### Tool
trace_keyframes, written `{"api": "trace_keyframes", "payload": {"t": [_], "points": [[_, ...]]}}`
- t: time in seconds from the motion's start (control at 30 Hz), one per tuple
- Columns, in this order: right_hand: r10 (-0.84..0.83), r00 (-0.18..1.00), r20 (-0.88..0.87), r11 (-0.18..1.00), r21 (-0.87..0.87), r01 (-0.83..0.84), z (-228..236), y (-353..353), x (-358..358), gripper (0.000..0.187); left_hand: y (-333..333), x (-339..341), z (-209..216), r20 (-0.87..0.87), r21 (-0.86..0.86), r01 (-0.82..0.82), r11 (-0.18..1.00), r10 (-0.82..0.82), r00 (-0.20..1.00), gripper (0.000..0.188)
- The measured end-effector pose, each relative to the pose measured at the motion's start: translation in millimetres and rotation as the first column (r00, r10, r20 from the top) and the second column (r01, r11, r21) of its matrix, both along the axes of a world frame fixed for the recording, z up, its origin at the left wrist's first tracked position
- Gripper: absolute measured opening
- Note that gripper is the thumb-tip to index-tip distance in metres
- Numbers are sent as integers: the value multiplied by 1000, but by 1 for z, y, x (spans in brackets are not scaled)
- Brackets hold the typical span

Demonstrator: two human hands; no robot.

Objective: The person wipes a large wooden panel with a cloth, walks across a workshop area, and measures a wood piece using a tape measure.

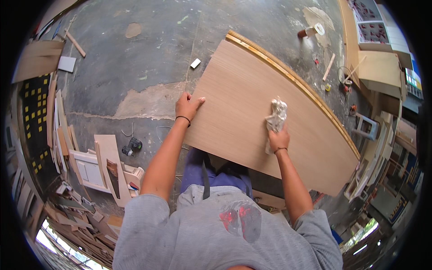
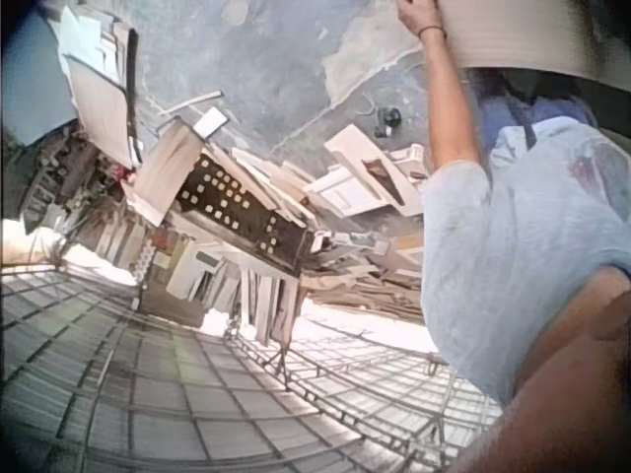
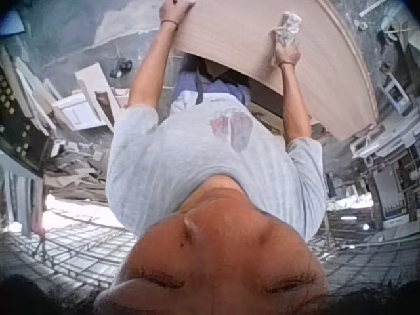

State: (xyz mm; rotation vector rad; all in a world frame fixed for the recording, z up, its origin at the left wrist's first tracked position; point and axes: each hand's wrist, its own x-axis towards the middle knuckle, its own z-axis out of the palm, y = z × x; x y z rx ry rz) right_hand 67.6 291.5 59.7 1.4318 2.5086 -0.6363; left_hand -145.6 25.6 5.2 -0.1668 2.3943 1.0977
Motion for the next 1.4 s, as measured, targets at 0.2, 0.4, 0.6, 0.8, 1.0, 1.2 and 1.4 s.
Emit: {"api": "trace_keyframes", "payload": {"t": [0.2, 0.4, 0.6, 0.8, 1.0, 1.2, 1.4], "points": [[268, 949, -163, 937, -186, -297, -10, -76, -81, 52, -5, -3, 1, -9, -18, 10, 1000, -10, 1000, 46], [331, 906, -263, 880, -261, -397, -11, -141, -138, 51, -16, -7, 0, 14, 43, 106, 993, -107, 994, 36], [193, 981, 19, 981, -19, -193, 25, -16, -15, 34, -69, 18, -3, 120, 114, 184, 976, -198, 973, 33], [247, 969, 17, 957, -160, -241, 9, -120, -61, 30, -67, 25, 0, 136, 176, 141, 974, -166, 977, 32], [349, 931, -106, 891, -271, -364, 7, -184, -131, 44, -67, 23, -10, 126, 290, 72, 954, -112, 986, 24], [295, 954, 49, 955, -38, -293, 4, -90, -106, 51, -60, 24, -4, 136, 277, 30, 960, -71, 988, 24], [611, 791, 7, 783, -150, -604, 8, -157, -175, 41, -71, 29, -23, -5, 273, 35, 961, -36, 999, 23]]}}
